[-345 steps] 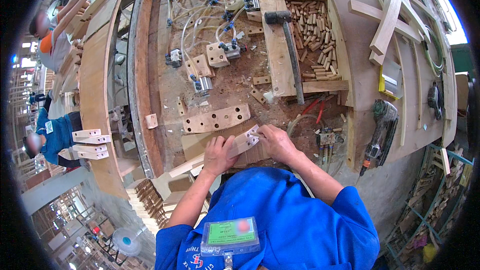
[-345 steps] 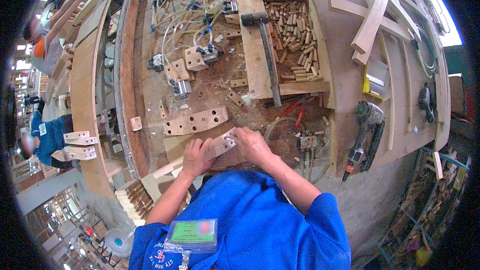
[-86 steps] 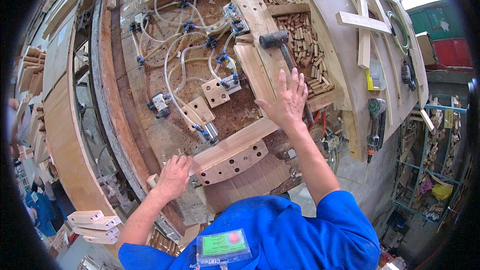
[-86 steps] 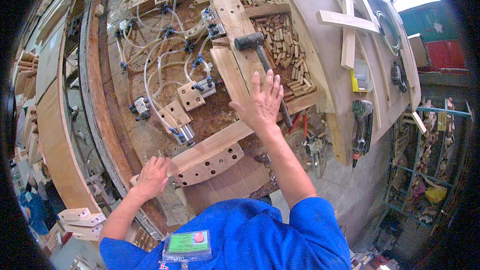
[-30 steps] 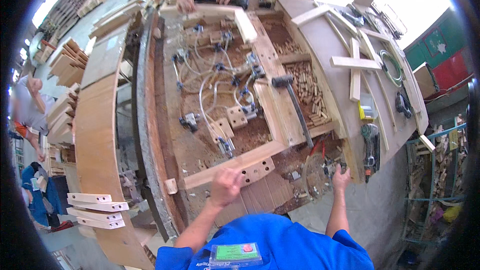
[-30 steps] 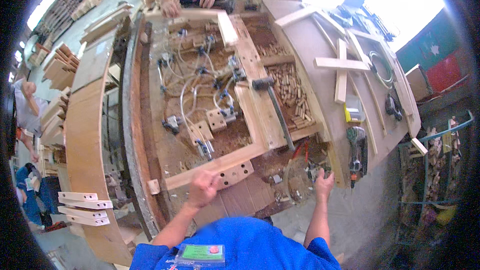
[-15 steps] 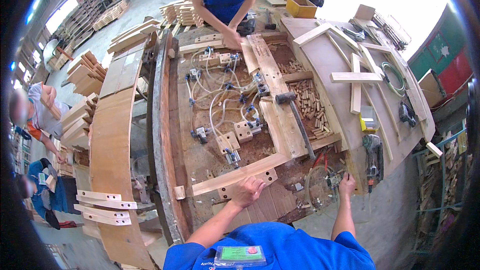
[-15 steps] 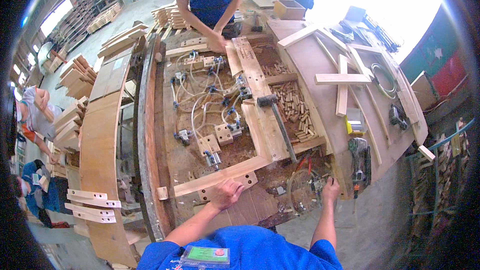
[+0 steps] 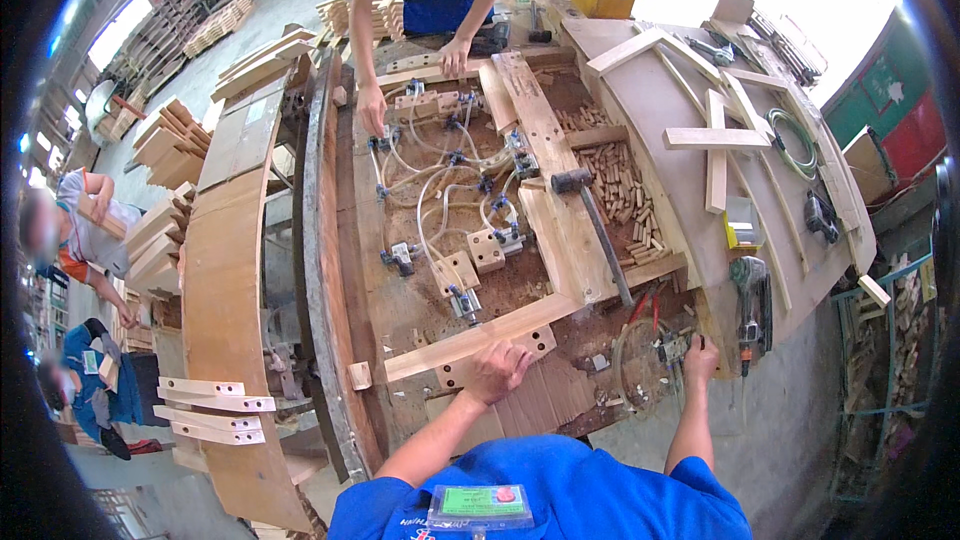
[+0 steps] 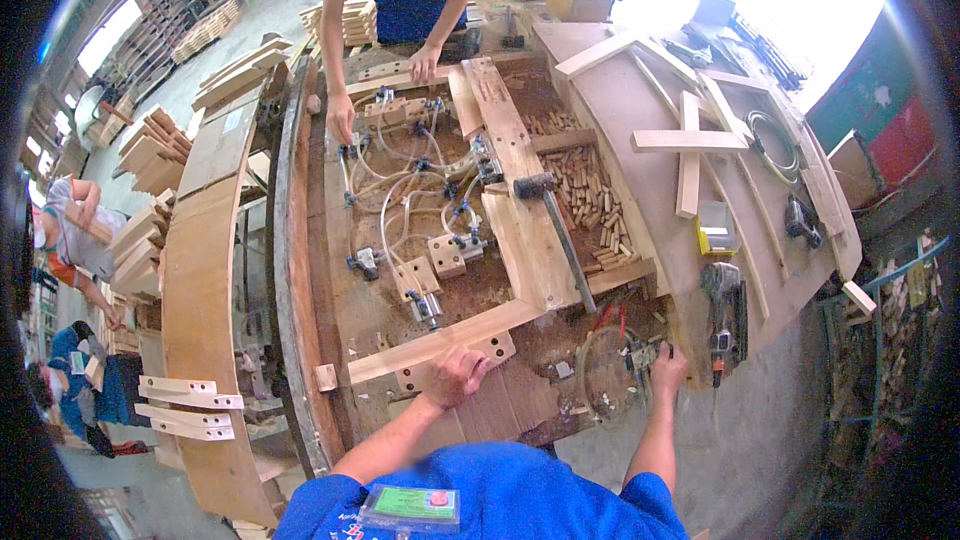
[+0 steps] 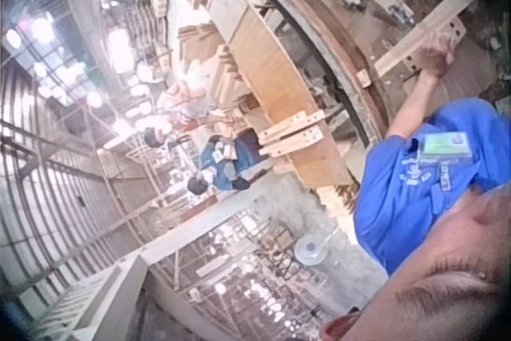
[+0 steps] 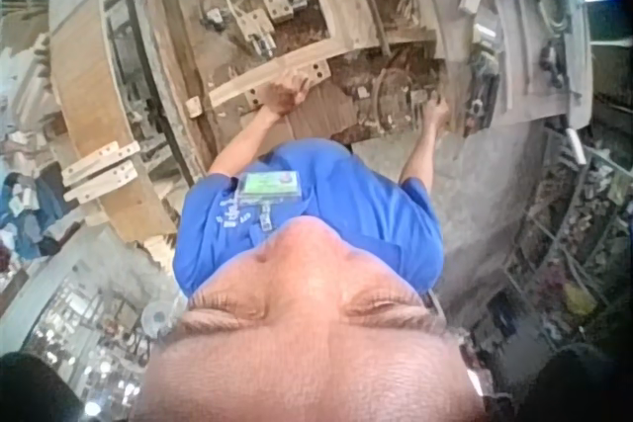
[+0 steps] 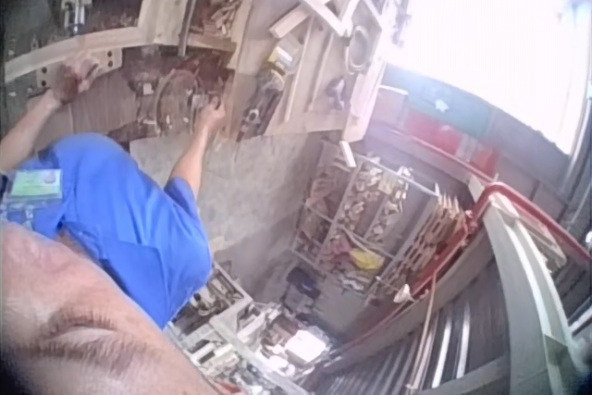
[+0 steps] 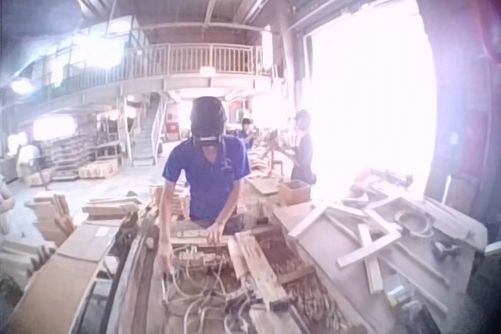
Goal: The person assembles wooden furniture components by inserting dowels into pre-drilled holes and using a pneumatic nail gun to fasten pieces together. The person repeatedly picks up wooden parts, aligns them, inserts dowels, and nails them in place on a workbench.
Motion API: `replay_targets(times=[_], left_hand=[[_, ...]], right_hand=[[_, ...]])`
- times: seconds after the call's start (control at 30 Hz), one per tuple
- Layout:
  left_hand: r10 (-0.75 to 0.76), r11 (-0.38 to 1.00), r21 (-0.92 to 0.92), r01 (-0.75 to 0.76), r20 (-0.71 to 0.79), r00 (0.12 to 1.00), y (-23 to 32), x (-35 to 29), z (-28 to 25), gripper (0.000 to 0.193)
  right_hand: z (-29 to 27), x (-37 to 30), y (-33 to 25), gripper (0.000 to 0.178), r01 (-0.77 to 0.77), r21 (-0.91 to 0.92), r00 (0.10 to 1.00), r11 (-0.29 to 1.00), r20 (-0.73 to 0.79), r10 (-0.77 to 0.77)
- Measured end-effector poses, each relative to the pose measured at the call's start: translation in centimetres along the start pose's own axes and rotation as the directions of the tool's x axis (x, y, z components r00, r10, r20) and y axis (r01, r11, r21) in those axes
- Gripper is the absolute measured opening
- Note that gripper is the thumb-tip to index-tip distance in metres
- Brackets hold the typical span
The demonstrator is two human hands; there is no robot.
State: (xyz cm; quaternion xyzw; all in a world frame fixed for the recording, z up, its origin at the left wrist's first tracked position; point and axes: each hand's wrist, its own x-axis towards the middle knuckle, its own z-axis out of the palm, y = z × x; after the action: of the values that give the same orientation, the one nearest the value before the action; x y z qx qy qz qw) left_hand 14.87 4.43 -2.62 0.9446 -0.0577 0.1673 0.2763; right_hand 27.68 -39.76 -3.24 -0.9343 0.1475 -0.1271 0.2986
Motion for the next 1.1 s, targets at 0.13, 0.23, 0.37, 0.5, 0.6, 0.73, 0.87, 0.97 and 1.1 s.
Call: replay_targets(times=[0.13,0.23,0.37,0.5,0.6,0.73,0.87,0.97,1.1], left_hand=[[0.009,1.0,-0.017,-0.009,-0.008,1.0,0.0,0.2,-0.1,0.017],[0.004,1.0,-0.003,-0.004,-0.003,1.0,-0.3,0.0,0.0,0.017],[0.026,0.999,-0.032,-0.027,-0.027,0.999,-0.4,0.3,0.7,0.016],[0.028,0.998,-0.058,-0.03,-0.033,0.999,-1.0,-0.2,1.3,0.016],[-0.011,0.995,-0.098,0.01,-0.007,1.0,-0.8,-0.1,1.2,0.015],[-0.019,0.997,-0.074,0.021,0.024,1.0,-0.6,0.1,0.7,0.015],[-0.002,0.999,-0.051,0.002,0.001,1.0,-0.6,0.2,0.6,0.016],[-0.008,0.999,-0.052,0.008,0.016,1.0,-0.5,0.3,0.5,0.016],[-0.03,0.997,-0.074,0.031,0.017,0.999,-0.6,0.3,0.4,0.015]], right_hand=[[0.1,0.3,0.6,0.03,0.001,-0.054,1.0,0.999,0.001,-0.001],[1.1,0.1,0.4,0.034,-0.064,-0.067,0.998,0.996,-0.028,0.062],[0.7,0.9,1.5,0.038,-0.152,-0.101,0.986,0.983,-0.09,0.143],[1.6,1.2,2.8,0.034,-0.15,-0.064,0.987,0.987,-0.074,0.145],[1.4,1.6,3.6,0.035,-0.154,-0.028,0.985,0.988,-0.08,0.151],[2.0,0.9,3.1,0.033,-0.127,-0.033,0.988,0.991,-0.093,0.124],[2.0,0.8,2.5,0.031,-0.084,-0.071,0.989,0.994,-0.124,0.074],[1.8,0.9,3.3,0.031,-0.162,0.037,0.985,0.986,-0.057,0.164],[1.7,1.6,3.7,0.03,-0.148,0.023,0.987,0.989,-0.065,0.149]])
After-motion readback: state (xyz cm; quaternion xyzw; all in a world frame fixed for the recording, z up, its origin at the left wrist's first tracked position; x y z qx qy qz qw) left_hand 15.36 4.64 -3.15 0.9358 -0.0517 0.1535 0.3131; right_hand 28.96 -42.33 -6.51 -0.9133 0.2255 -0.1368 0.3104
